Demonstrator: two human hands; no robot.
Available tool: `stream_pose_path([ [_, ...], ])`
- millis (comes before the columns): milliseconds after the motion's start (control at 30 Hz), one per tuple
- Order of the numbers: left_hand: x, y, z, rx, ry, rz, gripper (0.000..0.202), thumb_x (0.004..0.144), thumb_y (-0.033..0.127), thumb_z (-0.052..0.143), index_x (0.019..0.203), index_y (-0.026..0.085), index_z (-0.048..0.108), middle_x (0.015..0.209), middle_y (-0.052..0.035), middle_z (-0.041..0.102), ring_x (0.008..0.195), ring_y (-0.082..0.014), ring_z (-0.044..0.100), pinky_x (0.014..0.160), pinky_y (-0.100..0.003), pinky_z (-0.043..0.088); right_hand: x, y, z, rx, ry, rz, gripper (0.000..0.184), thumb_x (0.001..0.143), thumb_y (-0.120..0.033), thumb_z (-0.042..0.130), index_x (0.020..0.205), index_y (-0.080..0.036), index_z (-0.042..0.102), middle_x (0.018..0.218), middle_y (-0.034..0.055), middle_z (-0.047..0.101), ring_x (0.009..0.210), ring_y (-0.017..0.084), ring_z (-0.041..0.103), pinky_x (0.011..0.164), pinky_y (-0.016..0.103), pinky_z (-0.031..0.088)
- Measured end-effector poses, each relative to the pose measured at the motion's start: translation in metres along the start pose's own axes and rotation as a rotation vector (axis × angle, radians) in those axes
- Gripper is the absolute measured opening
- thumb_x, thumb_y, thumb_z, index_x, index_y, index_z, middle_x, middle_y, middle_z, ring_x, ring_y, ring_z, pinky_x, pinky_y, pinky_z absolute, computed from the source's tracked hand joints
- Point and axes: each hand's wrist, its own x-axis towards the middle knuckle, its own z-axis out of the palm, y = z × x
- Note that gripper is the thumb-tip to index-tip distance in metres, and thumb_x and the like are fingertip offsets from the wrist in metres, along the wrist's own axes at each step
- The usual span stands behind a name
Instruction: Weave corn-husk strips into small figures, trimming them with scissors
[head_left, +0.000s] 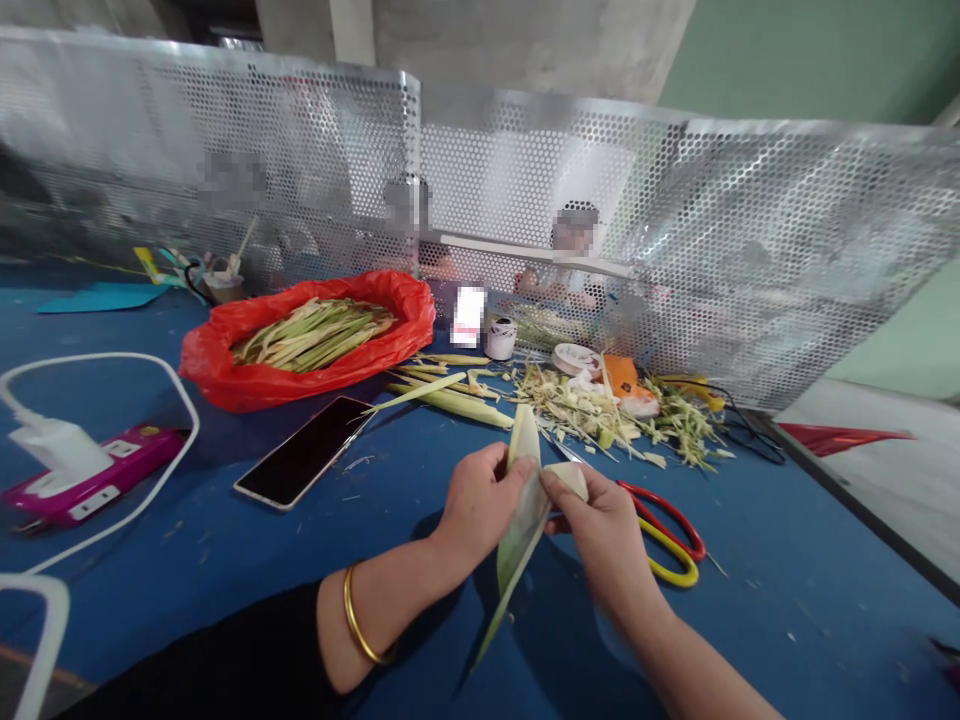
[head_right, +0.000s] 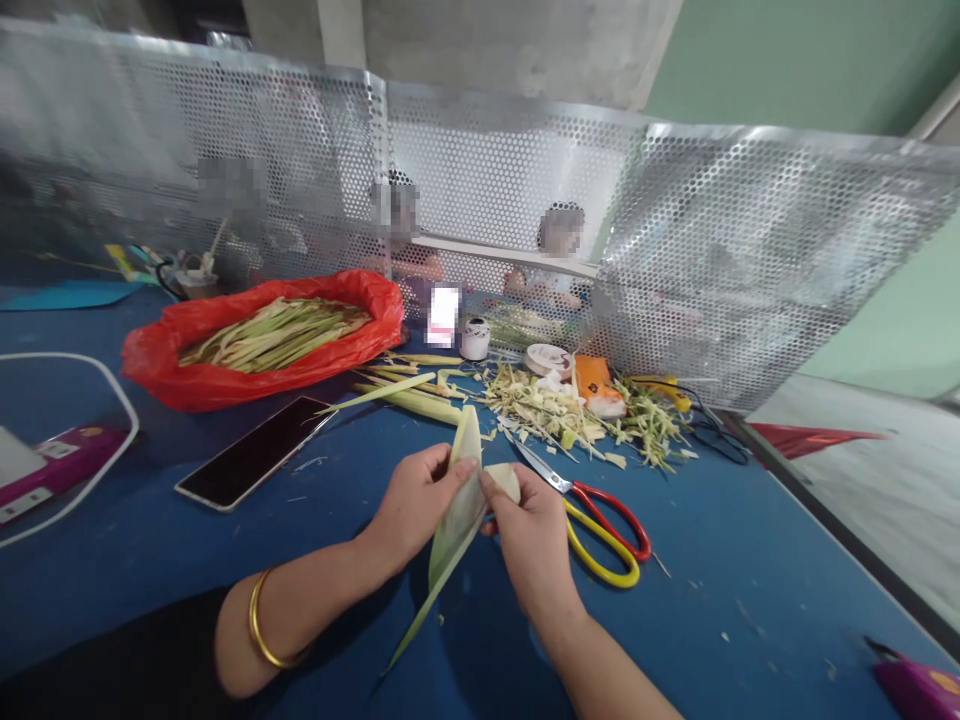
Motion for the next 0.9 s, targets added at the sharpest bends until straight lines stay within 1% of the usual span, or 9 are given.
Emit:
stream_pose_path([
  [133, -0.001, 0.004, -0.004, 0.068, 0.029, 0.046, 0.031, 0.084, 0.041, 0.048, 0.063, 0.019, 0.046, 0.056, 0.0058, 0.043, 0.056, -0.0113, 0.037, 0.053, -0.025, 0.025, -0.001, 0.003, -0.001, -0.005, 0.015, -0.042, 0.029, 0.070, -0.045, 0.073, 0.066, -0.019, 0.064, 0.055, -0.0024, 0.057, 0.050, 0.014, 0.050, 0.046, 0.026, 0.047],
  [233, -0.002, 0.006, -0.005, 0.099, 0.025, 0.063, 0.030, 0.085, 0.041, 0.047, 0.064, 0.020, 0.045, 0.057, 0.0058, 0.043, 0.057, -0.0115, 0.037, 0.053, -0.025, 0.024, -0.002, 0.003, -0.001, -0.052, 0.039, -0.100, 0.027, 0.073, -0.043, 0.071, 0.066, -0.019, 0.062, 0.055, -0.0026, 0.058, 0.051, 0.014, 0.051, 0.048, 0.026, 0.047],
  [400, -0.001, 0.002, -0.005, 0.119, 0.054, 0.051, 0.032, 0.086, 0.041, 0.047, 0.063, 0.020, 0.040, 0.058, 0.0062, 0.041, 0.057, -0.0112, 0.036, 0.053, -0.026, 0.023, -0.006, -0.001, -0.001, -0.082, 0.051, -0.145, 0.026, 0.077, -0.043, 0.068, 0.067, -0.019, 0.062, 0.056, -0.0004, 0.062, 0.054, 0.016, 0.055, 0.052, 0.027, 0.048],
  [533, 0.001, 0.000, -0.006, 0.161, 0.102, 0.093, 0.033, 0.087, 0.041, 0.047, 0.062, 0.021, 0.037, 0.056, 0.0066, 0.039, 0.055, -0.0109, 0.034, 0.054, -0.026, 0.022, -0.008, -0.002, -0.001, -0.095, 0.094, -0.210, 0.025, 0.076, -0.043, 0.069, 0.071, -0.019, 0.064, 0.058, 0.0010, 0.064, 0.055, 0.016, 0.057, 0.055, 0.027, 0.049],
  [600, 0.001, 0.001, -0.008, 0.190, 0.120, 0.131, 0.032, 0.087, 0.040, 0.048, 0.063, 0.021, 0.038, 0.056, 0.0065, 0.040, 0.055, -0.0110, 0.034, 0.053, -0.026, 0.021, -0.007, -0.002, 0.000, -0.087, 0.065, -0.186, 0.026, 0.075, -0.045, 0.070, 0.076, -0.019, 0.066, 0.060, 0.0013, 0.065, 0.057, 0.017, 0.058, 0.054, 0.028, 0.050],
  [667, 0.000, 0.004, -0.009, 0.230, 0.128, 0.177, 0.031, 0.087, 0.039, 0.048, 0.063, 0.021, 0.040, 0.056, 0.0062, 0.042, 0.054, -0.0112, 0.034, 0.054, -0.026, 0.022, -0.007, -0.001, 0.002, -0.067, -0.004, -0.118, 0.030, 0.072, -0.048, 0.072, 0.079, -0.018, 0.067, 0.062, 0.0012, 0.064, 0.059, 0.018, 0.059, 0.051, 0.027, 0.050],
  [767, -0.001, 0.007, -0.011, 0.297, 0.137, 0.250, 0.028, 0.087, 0.036, 0.047, 0.064, 0.021, 0.044, 0.058, 0.0052, 0.046, 0.055, -0.0116, 0.037, 0.055, -0.025, 0.024, -0.006, 0.000, 0.005, -0.012, -0.085, 0.009, 0.034, 0.068, -0.050, 0.074, 0.071, -0.017, 0.065, 0.059, 0.0006, 0.060, 0.059, 0.017, 0.058, 0.048, 0.025, 0.049],
  [833, -0.002, 0.009, -0.012, 0.317, 0.143, 0.273, 0.026, 0.088, 0.035, 0.047, 0.065, 0.021, 0.046, 0.059, 0.0046, 0.048, 0.055, -0.0118, 0.039, 0.057, -0.025, 0.026, -0.007, 0.000, 0.006, 0.036, -0.107, 0.084, 0.034, 0.066, -0.048, 0.076, 0.066, -0.016, 0.065, 0.057, 0.0002, 0.060, 0.058, 0.016, 0.057, 0.047, 0.023, 0.048],
  [900, -0.001, 0.009, -0.012, 0.292, 0.137, 0.264, 0.025, 0.087, 0.036, 0.049, 0.067, 0.021, 0.049, 0.060, 0.0040, 0.051, 0.056, -0.0119, 0.041, 0.057, -0.024, 0.027, -0.007, 0.001, 0.007, 0.074, -0.105, 0.125, 0.032, 0.063, -0.046, 0.078, 0.064, -0.016, 0.065, 0.056, 0.0002, 0.060, 0.057, 0.016, 0.057, 0.048, 0.022, 0.047],
])
